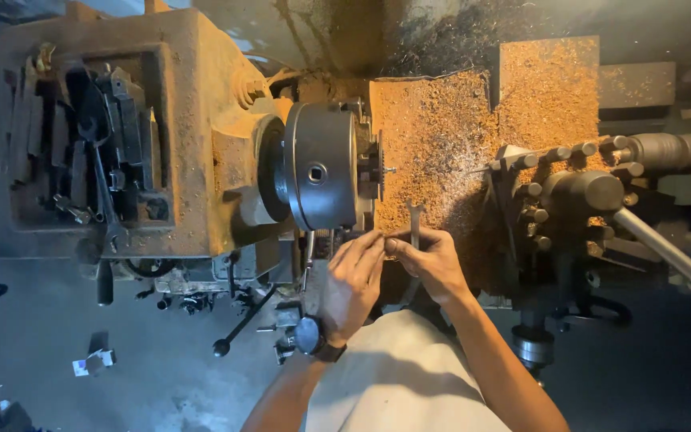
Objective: Adjusting and machining a metal gear using a metal lathe and hand tools.
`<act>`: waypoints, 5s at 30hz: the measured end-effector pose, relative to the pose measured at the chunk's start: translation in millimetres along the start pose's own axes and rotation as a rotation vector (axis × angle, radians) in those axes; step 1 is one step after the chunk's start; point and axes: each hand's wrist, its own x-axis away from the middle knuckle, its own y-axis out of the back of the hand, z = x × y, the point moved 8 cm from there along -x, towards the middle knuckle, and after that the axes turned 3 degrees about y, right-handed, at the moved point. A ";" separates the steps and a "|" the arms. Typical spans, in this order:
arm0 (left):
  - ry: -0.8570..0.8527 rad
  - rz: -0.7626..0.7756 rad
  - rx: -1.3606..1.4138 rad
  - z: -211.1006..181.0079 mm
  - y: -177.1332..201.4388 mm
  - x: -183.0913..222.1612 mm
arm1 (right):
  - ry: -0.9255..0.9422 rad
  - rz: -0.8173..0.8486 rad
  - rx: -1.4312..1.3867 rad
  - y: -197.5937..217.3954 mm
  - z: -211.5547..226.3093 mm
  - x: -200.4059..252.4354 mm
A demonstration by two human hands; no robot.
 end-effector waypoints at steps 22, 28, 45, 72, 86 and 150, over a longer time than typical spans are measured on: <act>-0.207 0.343 -0.149 -2.2 -17.0 -57.1 | -0.026 -0.013 -0.051 4.3 12.9 -15.6; -0.109 0.267 -0.469 30.0 -36.3 -109.5 | 0.066 -0.188 -0.003 25.3 33.1 -52.6; 0.031 0.207 -0.561 42.5 -51.3 -119.5 | 0.091 -0.172 -0.164 12.6 21.7 -94.3; -0.126 0.068 -0.125 12.7 -11.5 -78.8 | 0.215 -0.104 -0.124 8.2 60.6 -47.3; -0.145 0.323 -0.043 0.5 -11.8 -49.3 | 0.060 0.081 0.123 1.3 23.3 -33.2; -0.092 0.247 -0.547 44.5 -58.7 -126.3 | 0.278 -0.102 0.381 12.4 63.9 -97.8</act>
